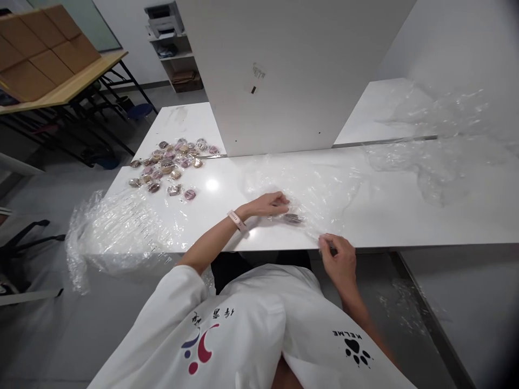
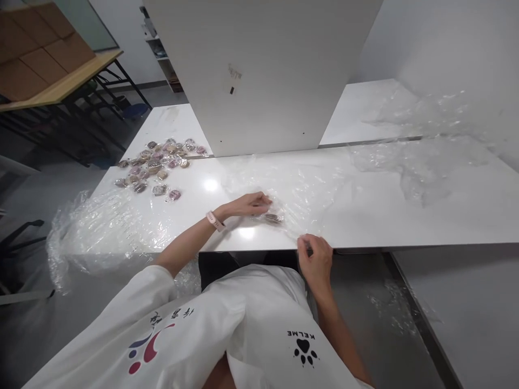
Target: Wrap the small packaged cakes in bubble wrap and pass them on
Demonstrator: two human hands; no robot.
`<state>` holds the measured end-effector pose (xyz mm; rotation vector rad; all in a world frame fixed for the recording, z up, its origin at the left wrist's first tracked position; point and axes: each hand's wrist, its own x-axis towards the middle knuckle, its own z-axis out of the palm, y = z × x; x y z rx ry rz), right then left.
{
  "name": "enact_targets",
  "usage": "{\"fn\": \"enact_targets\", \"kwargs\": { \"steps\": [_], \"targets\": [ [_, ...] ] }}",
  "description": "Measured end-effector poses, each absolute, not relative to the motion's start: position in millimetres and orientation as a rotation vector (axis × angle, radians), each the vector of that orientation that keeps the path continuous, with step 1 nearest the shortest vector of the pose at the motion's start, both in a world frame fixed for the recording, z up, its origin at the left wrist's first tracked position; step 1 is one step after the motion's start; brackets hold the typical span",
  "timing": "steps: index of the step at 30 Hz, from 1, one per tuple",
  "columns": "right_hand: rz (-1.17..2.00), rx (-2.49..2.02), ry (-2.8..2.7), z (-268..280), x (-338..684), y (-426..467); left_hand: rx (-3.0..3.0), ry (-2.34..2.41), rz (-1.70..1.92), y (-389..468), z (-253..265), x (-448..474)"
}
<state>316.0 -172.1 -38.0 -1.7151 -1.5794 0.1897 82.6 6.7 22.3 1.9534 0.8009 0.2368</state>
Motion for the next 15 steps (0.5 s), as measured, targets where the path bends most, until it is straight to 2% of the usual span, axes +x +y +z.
{"fn": "enact_targets", "kwargs": {
  "steps": [3,8,12,15],
  "targets": [
    [0.073,-1.85,-1.487,-33,330,-168,2.183,0.626,0.114,-7,15,59],
    [-0.157,-1.822,-1.635,-1,321,-158,2.446,0.827,0.285,-33,-10,61],
    [0.039,-1.479,-2.23,6,303,-140,2.481,0.915,0.326,-44,-8,70],
    [0.201,-1.357,-2.372,-7,299,-124,2.369,0.982,0.296,-44,5,65]
  ]
}}
